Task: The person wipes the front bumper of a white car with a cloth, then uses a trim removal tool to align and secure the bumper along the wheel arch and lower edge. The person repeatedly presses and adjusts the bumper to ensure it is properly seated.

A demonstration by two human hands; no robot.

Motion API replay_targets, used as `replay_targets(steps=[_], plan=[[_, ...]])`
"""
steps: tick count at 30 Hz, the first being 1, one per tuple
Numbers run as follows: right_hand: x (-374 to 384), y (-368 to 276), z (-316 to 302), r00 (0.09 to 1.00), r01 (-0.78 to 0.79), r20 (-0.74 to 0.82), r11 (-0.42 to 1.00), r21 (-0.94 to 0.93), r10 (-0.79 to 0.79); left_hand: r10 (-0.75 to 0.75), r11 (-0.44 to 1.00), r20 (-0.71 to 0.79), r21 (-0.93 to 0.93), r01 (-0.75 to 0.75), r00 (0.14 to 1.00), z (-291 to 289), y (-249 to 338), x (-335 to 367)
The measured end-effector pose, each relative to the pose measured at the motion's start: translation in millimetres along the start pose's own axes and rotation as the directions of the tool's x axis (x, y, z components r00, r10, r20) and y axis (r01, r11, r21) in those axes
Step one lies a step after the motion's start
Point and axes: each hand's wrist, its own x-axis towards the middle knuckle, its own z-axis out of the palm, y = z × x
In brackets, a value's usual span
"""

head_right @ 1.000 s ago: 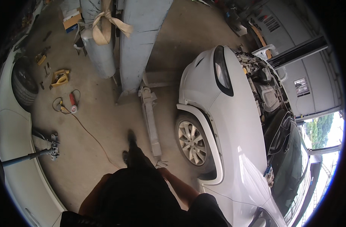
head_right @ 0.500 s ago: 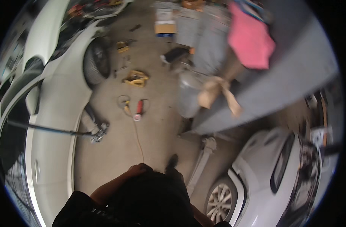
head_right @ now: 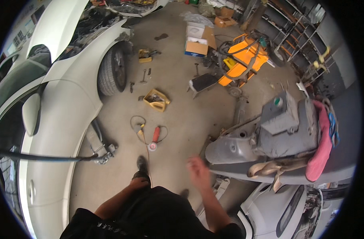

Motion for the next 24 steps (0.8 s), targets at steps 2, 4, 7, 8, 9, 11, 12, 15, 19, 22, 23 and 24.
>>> replay_targets(steps=[2,4,7,8,9,11,12,15,19,22,23,24], plan=[[13.9,-61.4,45.0,0.942,0.108,0.323,0.994,-0.029,-0.093,0.058,0.984,0.149,-0.176,-0.032,0.987,-77.4,42.3,6.0],[23.8,-158.1,89.2,0.587,0.167,0.755,0.956,0.242,-0.294,0.015,1.0,0.134,-0.026,-0.011,0.991,-118.6,3.0,23.8],[41.3,-231.5,132.2,0.336,0.1,0.598,0.659,0.746,-0.728,0.639,0.681,0.213,0.29,-0.673,0.739,-147.8,-90.9,92.6],[55.5,-240.6,146.3,0.272,0.091,0.573,0.614,0.784,-0.773,0.629,0.673,0.222,0.323,-0.665,0.745,-173.4,-118.1,89.4],[60.9,-252.7,159.6,0.279,0.156,0.582,0.634,0.757,-0.764,0.728,0.497,0.292,0.4,-0.77,0.621,-186.0,-104.7,116.2],[72.8,-233.9,198.0,0.327,0.289,0.617,0.697,0.656,-0.716,0.701,0.623,0.167,0.33,-0.709,0.694,-216.9,-146.6,154.3],[81.1,-229.2,206.7,0.397,0.33,0.576,0.696,0.637,-0.715,0.219,0.953,0.344,0.126,-0.276,0.913,-226.3,-137.8,174.8],[110.8,-230.2,211.9,0.435,0.524,0.407,0.593,0.611,-0.803,0.042,0.961,0.269,-0.275,0.035,0.962,-298.6,-9.3,135.5],[118.3,-242.7,192.1,0.478,0.705,0.142,0.475,0.527,-0.867,0.034,0.939,0.368,-0.33,0.097,0.929,-312.3,31.4,110.3],[136.8,-252.3,182.0,0.485,0.742,0.203,0.522,0.421,-0.851,0.41,0.865,0.466,0.074,-0.497,0.784,-301.5,-15.1,150.5],[146.2,-252.7,184.9,0.476,0.733,0.227,0.526,0.432,-0.85,0.406,0.866,0.507,0.051,-0.497,0.76,-293.0,-21.3,153.5],[153.4,-240.4,190.6,0.49,0.662,0.374,0.615,0.427,-0.787,0.404,0.871,0.529,0.027,-0.491,0.746,-293.5,-20.5,151.1]])
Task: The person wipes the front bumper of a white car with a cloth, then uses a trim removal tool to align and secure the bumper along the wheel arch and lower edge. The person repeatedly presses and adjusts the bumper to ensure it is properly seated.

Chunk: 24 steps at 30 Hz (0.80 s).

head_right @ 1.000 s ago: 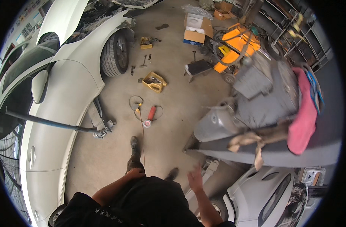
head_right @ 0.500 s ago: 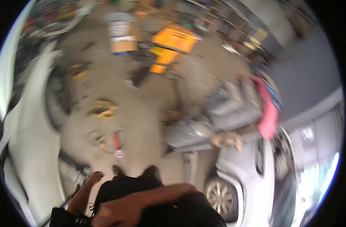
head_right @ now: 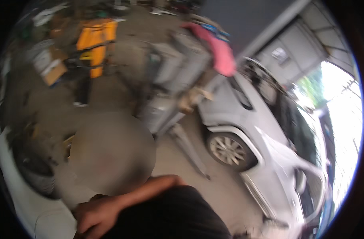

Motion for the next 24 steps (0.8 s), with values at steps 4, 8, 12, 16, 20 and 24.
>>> replay_targets(steps=[4,8,12,16,20,24], plan=[[-45.8,42.3,-8.7,0.92,-0.304,-0.187,0.928,0.214,0.344,-0.055,0.968,0.034,-0.241,0.062,0.998,-3.1,35.4,-10.5],[-114.0,95.2,-59.2,0.612,-0.516,-0.568,0.822,0.239,0.55,-0.163,0.981,0.037,-0.096,0.166,0.986,-23.7,121.5,11.4],[-65.7,70.4,-140.0,0.417,-0.45,-0.909,0.868,-0.21,-0.003,-0.288,0.92,-0.045,-0.291,0.264,0.956,-37.2,125.5,7.4],[-18.8,81.2,-252.5,0.354,-0.372,-0.686,0.577,-0.727,-0.636,-0.388,0.882,-0.101,-0.33,0.337,0.916,-63.8,116.8,37.8],[2.0,160.3,-363.3,0.392,-0.349,-0.839,0.783,-0.515,-0.377,-0.557,0.81,-0.149,-0.315,0.494,0.817,-109.6,108.6,83.0],[61.5,179.6,-476.4,0.584,-0.246,-0.728,0.776,-0.581,-0.359,-0.666,0.733,-0.242,-0.384,0.561,0.705,-180.7,150.8,142.1]])
